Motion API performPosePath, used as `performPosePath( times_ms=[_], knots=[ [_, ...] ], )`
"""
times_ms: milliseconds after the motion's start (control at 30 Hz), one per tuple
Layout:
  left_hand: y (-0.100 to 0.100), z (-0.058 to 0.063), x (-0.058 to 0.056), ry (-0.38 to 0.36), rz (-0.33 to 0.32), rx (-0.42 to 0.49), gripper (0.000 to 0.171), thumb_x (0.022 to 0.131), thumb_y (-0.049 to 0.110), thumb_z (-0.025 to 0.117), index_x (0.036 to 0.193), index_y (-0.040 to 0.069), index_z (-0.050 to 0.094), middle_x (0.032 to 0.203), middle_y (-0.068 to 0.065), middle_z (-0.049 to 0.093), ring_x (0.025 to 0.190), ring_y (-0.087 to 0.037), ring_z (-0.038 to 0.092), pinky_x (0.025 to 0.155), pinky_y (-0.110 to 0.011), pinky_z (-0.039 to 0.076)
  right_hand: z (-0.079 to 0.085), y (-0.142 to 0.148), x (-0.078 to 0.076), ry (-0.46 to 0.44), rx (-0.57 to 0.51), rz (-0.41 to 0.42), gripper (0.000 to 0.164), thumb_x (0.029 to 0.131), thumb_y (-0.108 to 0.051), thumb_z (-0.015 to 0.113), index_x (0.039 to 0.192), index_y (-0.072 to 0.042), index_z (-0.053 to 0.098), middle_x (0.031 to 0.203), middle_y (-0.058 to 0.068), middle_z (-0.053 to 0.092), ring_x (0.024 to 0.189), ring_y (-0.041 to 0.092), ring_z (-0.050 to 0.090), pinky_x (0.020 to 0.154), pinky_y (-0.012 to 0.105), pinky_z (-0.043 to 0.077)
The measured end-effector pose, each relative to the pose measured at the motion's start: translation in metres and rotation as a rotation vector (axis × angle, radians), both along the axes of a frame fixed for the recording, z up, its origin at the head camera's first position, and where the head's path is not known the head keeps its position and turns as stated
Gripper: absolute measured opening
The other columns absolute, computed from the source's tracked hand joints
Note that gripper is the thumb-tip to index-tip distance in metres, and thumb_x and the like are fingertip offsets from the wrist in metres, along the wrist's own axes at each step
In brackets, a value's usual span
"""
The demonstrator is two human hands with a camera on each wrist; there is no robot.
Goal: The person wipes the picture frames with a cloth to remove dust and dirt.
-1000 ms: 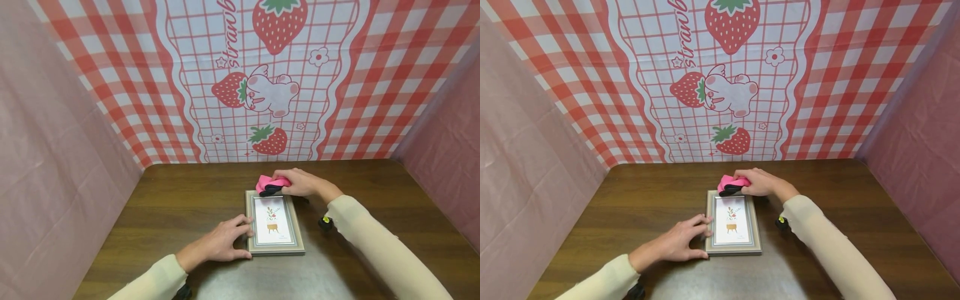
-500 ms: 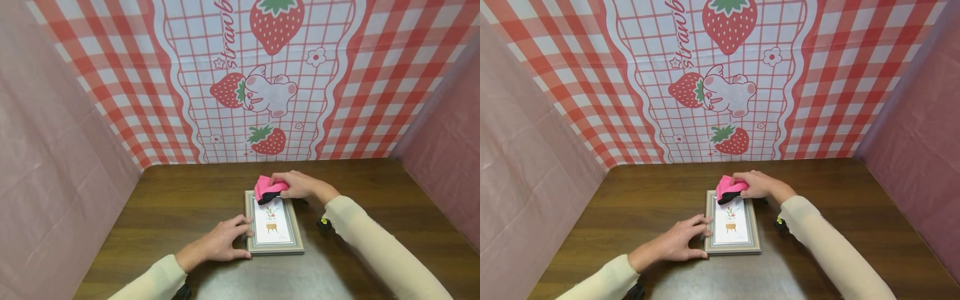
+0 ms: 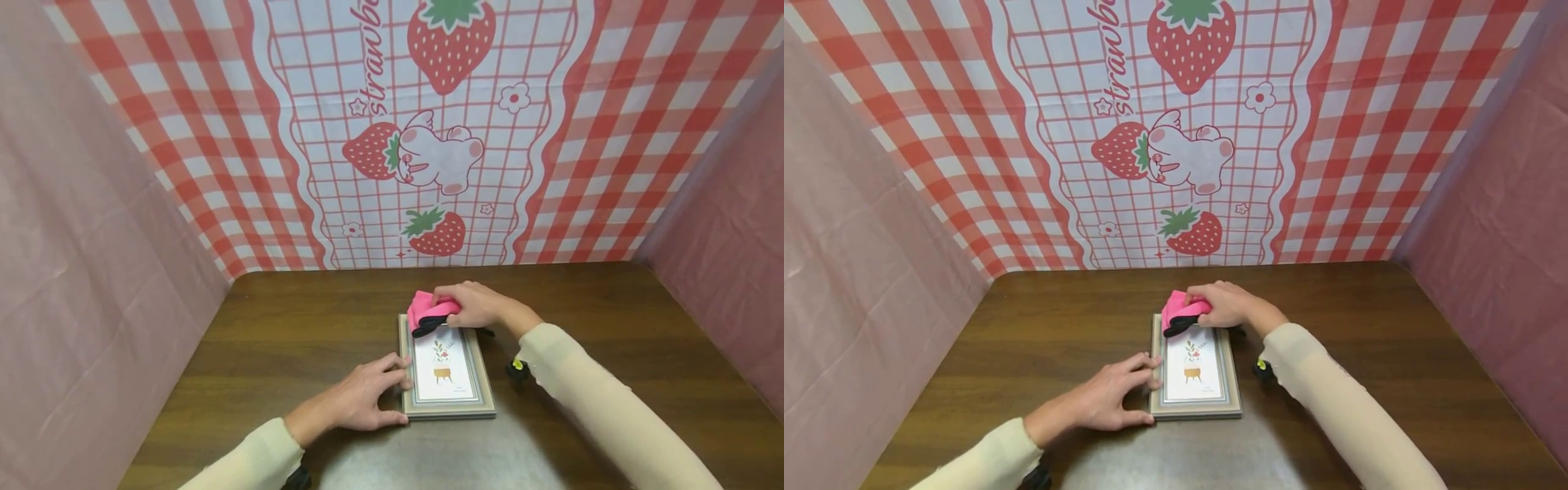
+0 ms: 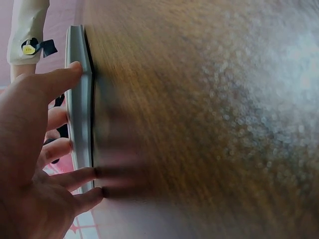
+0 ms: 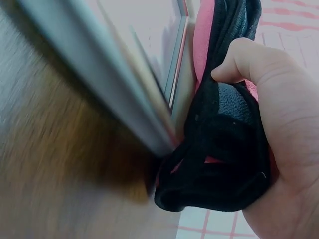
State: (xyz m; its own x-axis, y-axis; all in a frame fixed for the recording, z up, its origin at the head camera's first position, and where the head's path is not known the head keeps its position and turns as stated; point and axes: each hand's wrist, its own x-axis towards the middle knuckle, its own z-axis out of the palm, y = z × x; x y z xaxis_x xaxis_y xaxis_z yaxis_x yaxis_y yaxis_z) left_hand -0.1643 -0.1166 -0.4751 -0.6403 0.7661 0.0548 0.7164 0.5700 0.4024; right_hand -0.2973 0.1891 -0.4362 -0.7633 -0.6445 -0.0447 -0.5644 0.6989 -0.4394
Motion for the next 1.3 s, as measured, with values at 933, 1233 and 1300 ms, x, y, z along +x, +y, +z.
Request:
performPosePath(
  times_ms=[933, 1233, 1300],
  knots=[
    [-0.001, -0.003, -0.001, 0.038, -0.018, 0.017, 0.045, 0.095, 0.041, 0.09, 0.131, 0.016, 0.078, 0.156, -0.01, 0.064, 0.139, -0.03, 0.071, 0.115, -0.049, 0.06, 0.001, -0.059, -0.005, 0.008, 0.083, 0.056, 0.043, 0.089, -0.014, 0.075, 0.131, -0.026, 0.074, 0.102, -0.002, 0.073, 0.081, 0.013, 0.052, 0.076, 0.032, 0.041],
    [0.0, -0.004, -0.001, 0.038, -0.002, 0.003, 0.046, 0.096, 0.045, 0.089, 0.131, 0.018, 0.077, 0.156, -0.008, 0.063, 0.14, -0.028, 0.07, 0.114, -0.051, 0.06, 0.003, -0.053, -0.008, 0.001, 0.062, 0.09, 0.042, 0.087, -0.014, 0.076, 0.128, -0.025, 0.075, 0.101, -0.002, 0.074, 0.08, 0.013, 0.052, 0.077, 0.031, 0.043],
    [-0.001, -0.004, -0.001, 0.042, -0.002, 0.007, 0.045, 0.096, 0.045, 0.089, 0.13, 0.018, 0.078, 0.155, -0.008, 0.064, 0.139, -0.028, 0.07, 0.114, -0.05, 0.06, 0.003, -0.05, -0.008, -0.009, 0.06, 0.09, 0.041, 0.088, -0.014, 0.076, 0.128, -0.025, 0.075, 0.1, -0.002, 0.073, 0.08, 0.012, 0.051, 0.077, 0.031, 0.042]
  ],
)
